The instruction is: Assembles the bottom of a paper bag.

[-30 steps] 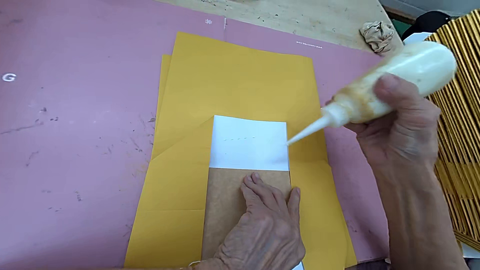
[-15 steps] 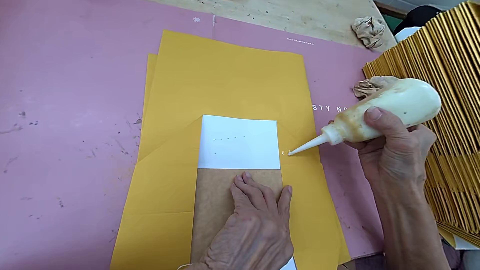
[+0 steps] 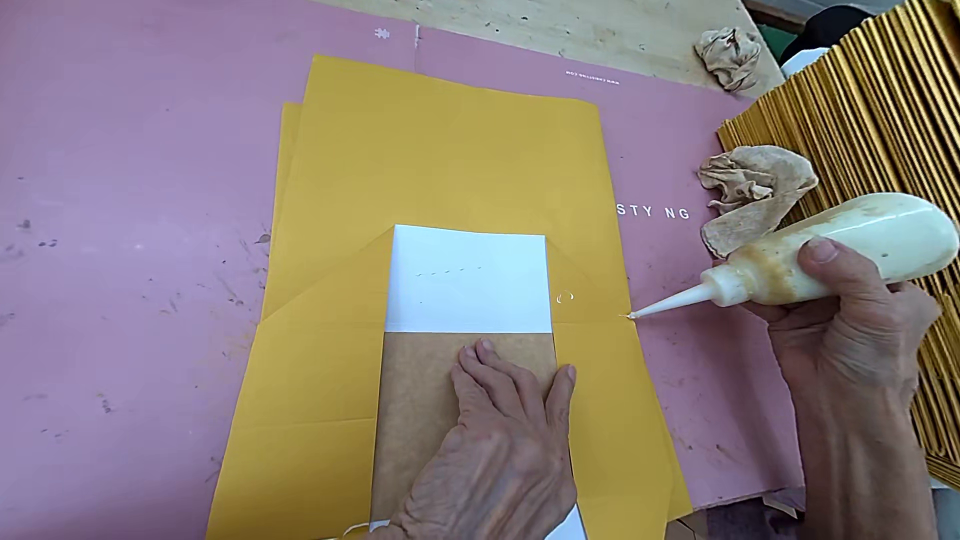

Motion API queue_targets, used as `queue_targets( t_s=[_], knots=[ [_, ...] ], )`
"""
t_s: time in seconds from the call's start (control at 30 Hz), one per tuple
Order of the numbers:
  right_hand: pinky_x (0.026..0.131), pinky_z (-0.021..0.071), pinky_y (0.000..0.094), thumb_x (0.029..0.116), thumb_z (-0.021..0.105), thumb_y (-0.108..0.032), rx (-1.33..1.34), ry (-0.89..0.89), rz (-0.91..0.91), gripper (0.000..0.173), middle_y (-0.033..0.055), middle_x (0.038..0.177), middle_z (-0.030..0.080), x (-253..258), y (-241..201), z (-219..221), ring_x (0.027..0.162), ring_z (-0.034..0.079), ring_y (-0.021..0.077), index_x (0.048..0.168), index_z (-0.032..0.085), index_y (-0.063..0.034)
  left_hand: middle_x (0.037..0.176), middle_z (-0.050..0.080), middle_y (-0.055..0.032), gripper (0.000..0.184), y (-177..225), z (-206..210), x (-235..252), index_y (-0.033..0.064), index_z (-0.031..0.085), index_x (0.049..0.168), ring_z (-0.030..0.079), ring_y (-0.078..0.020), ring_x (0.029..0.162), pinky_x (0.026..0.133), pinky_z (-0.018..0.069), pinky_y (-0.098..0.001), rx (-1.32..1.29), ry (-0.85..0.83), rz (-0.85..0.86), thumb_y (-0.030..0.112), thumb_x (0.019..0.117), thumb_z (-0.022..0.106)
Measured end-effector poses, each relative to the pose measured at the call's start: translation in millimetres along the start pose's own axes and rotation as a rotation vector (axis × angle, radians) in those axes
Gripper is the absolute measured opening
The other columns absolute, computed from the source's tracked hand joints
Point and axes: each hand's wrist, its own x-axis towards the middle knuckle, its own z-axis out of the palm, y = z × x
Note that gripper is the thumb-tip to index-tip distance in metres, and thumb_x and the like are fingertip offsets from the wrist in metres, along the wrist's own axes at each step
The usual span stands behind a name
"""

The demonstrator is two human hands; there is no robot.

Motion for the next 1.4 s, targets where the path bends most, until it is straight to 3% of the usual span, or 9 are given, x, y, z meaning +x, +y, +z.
queue_targets(
  t_s=[0.6, 0.93, 1.1, 1.27, 1.4],
  knots=[
    [0.066, 0.0664, 0.0330, 0.0952, 0.063, -0.013, 0.032, -0.005, -0.027, 0.018, -0.0060, 0.093, 0.073, -2, 2, 1, 0.077, 0.076, 0.0124, 0.110, 0.057, -0.0201, 0.090, 0.066, -0.0312, 0.049, 1, -1, -1, -0.0007, 0.055, 0.144, 0.069, -0.0477, 0.082, 0.069, 0.0544, -0.0486, -0.005, -0.006, -0.002, -0.007, 0.1004, 0.035],
    [0.066, 0.0665, 0.0323, 0.0939, 0.065, -0.013, 0.018, -0.057, -0.054, 0.021, -0.0051, 0.092, 0.074, 6, -1, 25, 0.077, 0.076, 0.0130, 0.112, 0.056, -0.0177, 0.094, 0.066, -0.0329, 0.050, 2, -3, 0, -0.0008, 0.054, 0.146, 0.069, -0.0480, 0.083, 0.070, 0.0546, -0.0490, 0.009, -0.034, 0.002, -0.009, 0.0994, 0.036],
    [0.065, 0.0662, 0.0317, 0.0913, 0.073, -0.017, 0.022, -0.131, -0.069, 0.029, -0.0045, 0.096, 0.075, 5, -4, 34, 0.077, 0.076, 0.0137, 0.117, 0.058, -0.0194, 0.096, 0.066, -0.0341, 0.051, 2, -5, 0, -0.0016, 0.052, 0.147, 0.070, -0.0492, 0.086, 0.073, 0.0548, -0.0499, 0.010, -0.051, 0.010, -0.010, 0.0991, 0.036],
    [0.064, 0.0665, 0.0313, 0.0934, 0.067, -0.011, 0.010, -0.101, -0.065, 0.023, -0.0059, 0.095, 0.074, 11, -8, 54, 0.077, 0.076, 0.0121, 0.113, 0.058, -0.0174, 0.103, 0.065, -0.0370, 0.052, 3, -7, 0, -0.0029, 0.050, 0.148, 0.069, -0.0510, 0.090, 0.077, 0.0550, -0.0516, 0.006, -0.088, 0.019, -0.010, 0.0986, 0.036],
    [0.066, 0.0668, 0.0338, 0.0931, 0.071, -0.016, 0.048, -0.192, -0.079, 0.028, -0.0022, 0.099, 0.074, 10, -7, 56, 0.079, 0.077, 0.0167, 0.116, 0.056, -0.0179, 0.102, 0.065, -0.0368, 0.051, 4, -6, 0, -0.0033, 0.050, 0.147, 0.069, -0.0520, 0.090, 0.079, 0.0549, -0.0535, -0.008, -0.086, 0.014, -0.010, 0.0991, 0.036]
  ],
)
